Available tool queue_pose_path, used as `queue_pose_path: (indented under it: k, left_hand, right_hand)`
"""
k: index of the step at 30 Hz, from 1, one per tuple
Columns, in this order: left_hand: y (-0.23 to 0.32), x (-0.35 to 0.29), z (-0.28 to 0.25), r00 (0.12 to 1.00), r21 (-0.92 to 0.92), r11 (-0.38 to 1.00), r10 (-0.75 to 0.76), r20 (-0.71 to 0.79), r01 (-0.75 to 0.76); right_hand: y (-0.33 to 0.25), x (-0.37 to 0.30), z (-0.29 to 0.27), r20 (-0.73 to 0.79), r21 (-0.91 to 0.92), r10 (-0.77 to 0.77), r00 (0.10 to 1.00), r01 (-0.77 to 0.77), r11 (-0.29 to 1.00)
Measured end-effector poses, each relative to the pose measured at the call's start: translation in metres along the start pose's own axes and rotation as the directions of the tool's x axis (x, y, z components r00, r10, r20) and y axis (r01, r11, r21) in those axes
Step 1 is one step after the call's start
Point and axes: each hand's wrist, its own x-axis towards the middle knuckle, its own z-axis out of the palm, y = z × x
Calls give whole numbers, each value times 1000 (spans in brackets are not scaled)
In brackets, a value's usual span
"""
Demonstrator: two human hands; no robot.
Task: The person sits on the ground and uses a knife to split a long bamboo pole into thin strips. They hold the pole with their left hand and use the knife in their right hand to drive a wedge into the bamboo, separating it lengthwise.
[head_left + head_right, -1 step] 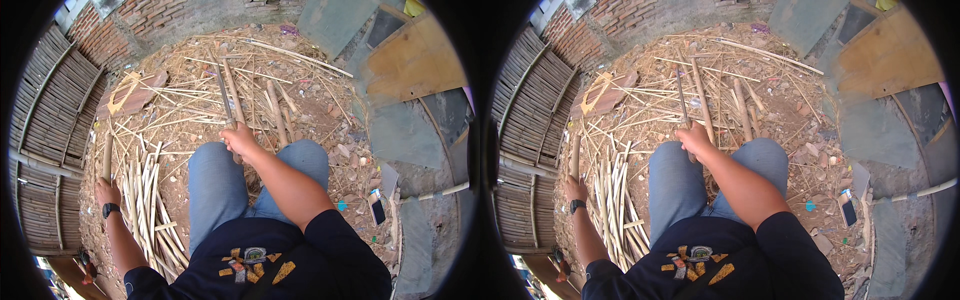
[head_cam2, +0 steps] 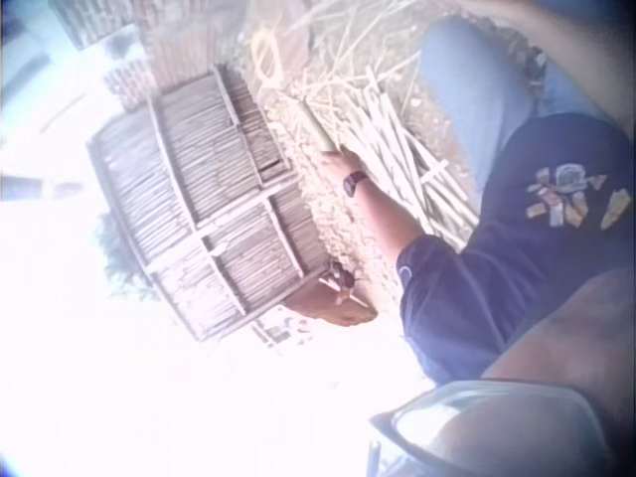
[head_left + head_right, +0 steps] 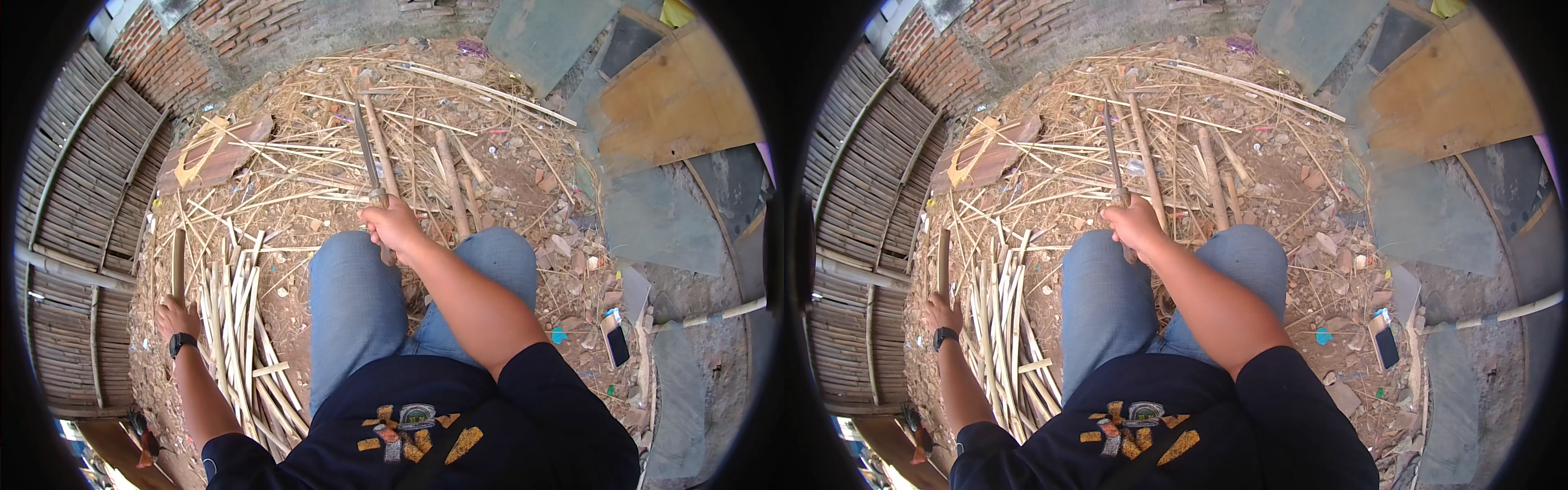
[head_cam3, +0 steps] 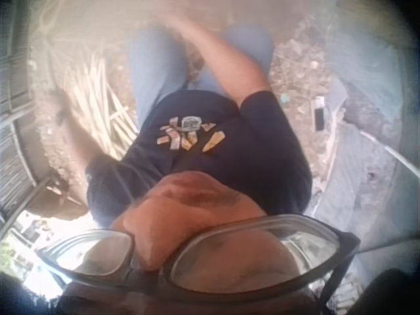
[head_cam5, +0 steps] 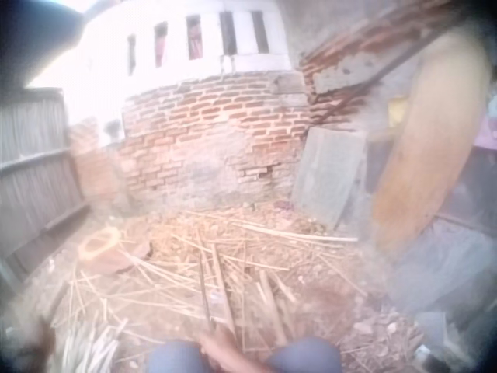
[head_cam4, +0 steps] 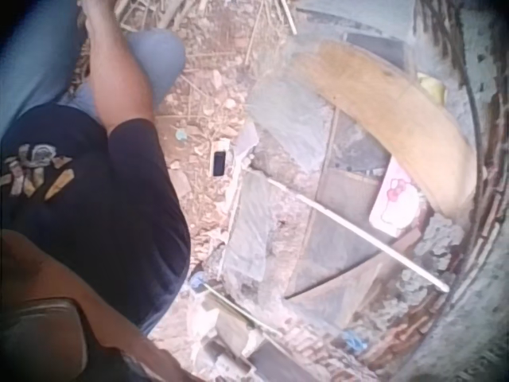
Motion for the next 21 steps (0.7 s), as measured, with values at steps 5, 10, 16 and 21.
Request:
queue_pose_path:
  k: [5,10,16,21]
  left_hand:
    - [-28,7,98,912,-286,947,242,332,-147]
    - [70,32,47,815,-681,658,558,154,-322]
    - [255,80,-28,654,-728,449,756,2,-518]
    - [398,73,43,498,-785,452,840,215,-423]
  right_hand:
    - [-61,-16,-9,78,89,-129,989,122,988]
    - [-90,-13,-47,-23,165,-233,972,234,958]
    - [-70,38,-60,-147,718,-4,989,109,687]
    - [-56,60,-47,-239,806,162,958,103,583]
